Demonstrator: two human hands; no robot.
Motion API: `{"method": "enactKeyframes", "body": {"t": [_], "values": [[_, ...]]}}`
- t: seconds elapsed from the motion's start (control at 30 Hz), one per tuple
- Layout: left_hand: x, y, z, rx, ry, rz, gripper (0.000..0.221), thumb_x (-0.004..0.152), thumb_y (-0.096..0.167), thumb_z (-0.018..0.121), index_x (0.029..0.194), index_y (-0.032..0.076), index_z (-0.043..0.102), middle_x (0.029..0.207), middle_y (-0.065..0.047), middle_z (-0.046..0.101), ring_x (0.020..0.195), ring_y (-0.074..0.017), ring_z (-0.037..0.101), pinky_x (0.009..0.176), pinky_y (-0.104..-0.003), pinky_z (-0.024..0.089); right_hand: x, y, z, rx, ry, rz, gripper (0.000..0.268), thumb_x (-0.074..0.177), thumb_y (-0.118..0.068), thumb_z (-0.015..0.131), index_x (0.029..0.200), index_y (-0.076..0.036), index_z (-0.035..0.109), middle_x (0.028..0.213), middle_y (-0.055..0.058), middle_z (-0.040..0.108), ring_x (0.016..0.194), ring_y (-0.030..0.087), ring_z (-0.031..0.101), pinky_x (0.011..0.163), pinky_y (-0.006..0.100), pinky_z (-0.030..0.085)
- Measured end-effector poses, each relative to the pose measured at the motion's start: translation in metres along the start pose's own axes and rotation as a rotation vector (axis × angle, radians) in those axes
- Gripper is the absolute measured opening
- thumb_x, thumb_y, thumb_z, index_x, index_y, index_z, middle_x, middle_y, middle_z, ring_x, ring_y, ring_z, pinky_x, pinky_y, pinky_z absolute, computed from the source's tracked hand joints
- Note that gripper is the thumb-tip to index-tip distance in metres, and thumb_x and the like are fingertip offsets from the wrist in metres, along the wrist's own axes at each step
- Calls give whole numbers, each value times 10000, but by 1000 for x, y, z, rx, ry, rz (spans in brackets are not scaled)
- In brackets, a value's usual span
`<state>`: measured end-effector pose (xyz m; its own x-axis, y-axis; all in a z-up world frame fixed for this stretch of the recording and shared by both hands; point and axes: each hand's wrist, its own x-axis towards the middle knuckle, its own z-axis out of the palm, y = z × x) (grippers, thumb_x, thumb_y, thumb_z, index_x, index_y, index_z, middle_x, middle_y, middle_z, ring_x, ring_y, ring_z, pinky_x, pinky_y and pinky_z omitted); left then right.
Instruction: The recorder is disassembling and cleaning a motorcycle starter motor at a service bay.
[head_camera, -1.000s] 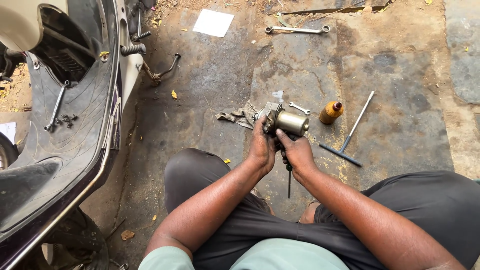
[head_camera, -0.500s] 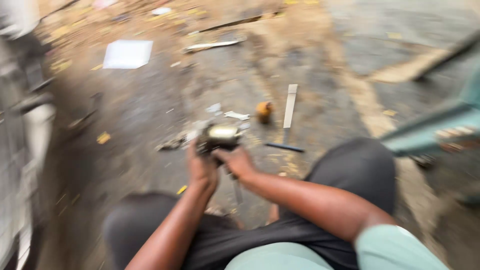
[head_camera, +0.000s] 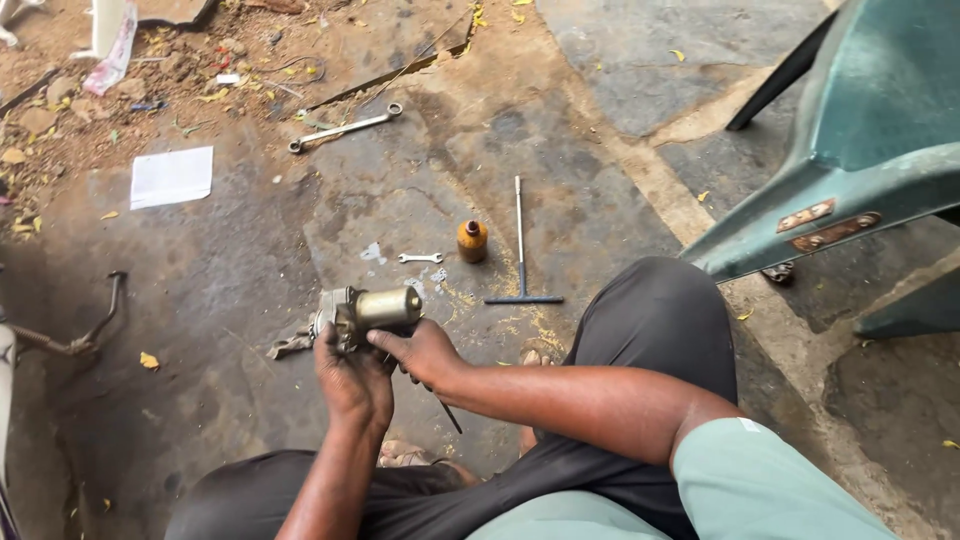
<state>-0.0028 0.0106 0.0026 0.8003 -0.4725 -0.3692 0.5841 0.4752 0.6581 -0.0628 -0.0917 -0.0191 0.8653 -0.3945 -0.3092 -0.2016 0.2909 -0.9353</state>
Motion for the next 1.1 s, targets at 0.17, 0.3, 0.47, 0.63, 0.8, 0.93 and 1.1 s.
{"method": "enactKeyframes", "body": {"t": [0.17, 0.3, 0.47, 0.63, 0.8, 0.93, 1.1], "values": [[-7, 10, 20, -9, 11, -41, 536, 1015, 477, 368, 1362, 125, 577, 1299, -67, 651, 1196, -257, 608, 1015, -489, 455, 3, 6, 0, -51, 21, 92, 319, 926, -279, 741, 1130, -34, 725, 874, 44, 713, 671, 95, 597, 550, 278, 470], [-7, 11, 21, 6, 11, -49, 549, 1020, 471, 347, 1365, 115, 582, 1316, -88, 641, 1209, -265, 607, 1014, -481, 462, 0, 2, 0, -16, 29, -45, 318, 894, -202, 738, 1155, -23, 708, 983, 31, 747, 858, 91, 672, 716, 291, 540], [-2, 8, 10, -20, 26, -29, 528, 1033, 475, 367, 1370, 125, 576, 1303, -69, 639, 1164, -245, 605, 971, -460, 455, -2, 0, 2, -12, 42, -53, 300, 876, -196, 708, 1104, -3, 731, 969, 56, 759, 888, 124, 683, 783, 310, 545], [-1, 13, 15, -50, 37, -63, 528, 1026, 499, 386, 1339, 127, 593, 1231, -64, 658, 1078, -247, 614, 938, -448, 457, 1, 4, -2, -54, 71, -73, 320, 876, -261, 666, 1058, -8, 738, 921, 62, 760, 853, 125, 691, 776, 304, 544], [11, 14, -8, -139, 50, -16, 513, 974, 523, 421, 1259, 150, 627, 1180, -77, 664, 1049, -282, 629, 931, -481, 487, 14, 16, -11, -211, 38, -48, 379, 938, -346, 617, 1046, 1, 724, 856, 112, 721, 763, 214, 642, 718, 402, 520], [30, 13, -26, -219, 96, 109, 538, 946, 535, 475, 1283, 153, 648, 1206, -60, 671, 1049, -265, 634, 923, -470, 494, 34, 28, -32, -649, -138, -217, 382, 919, -350, 618, 1026, -1, 731, 946, 213, 755, 875, 315, 731, 796, 445, 540], [29, 36, -16, -232, 219, 65, 612, 865, 610, 484, 1253, 152, 608, 1165, -57, 667, 1034, -261, 671, 920, -477, 531, 22, 13, -36, -1277, -414, -106, 328, 828, -358, 647, 962, -68, 721, 938, 191, 743, 896, 399, 712, 793, 513, 549]]}}
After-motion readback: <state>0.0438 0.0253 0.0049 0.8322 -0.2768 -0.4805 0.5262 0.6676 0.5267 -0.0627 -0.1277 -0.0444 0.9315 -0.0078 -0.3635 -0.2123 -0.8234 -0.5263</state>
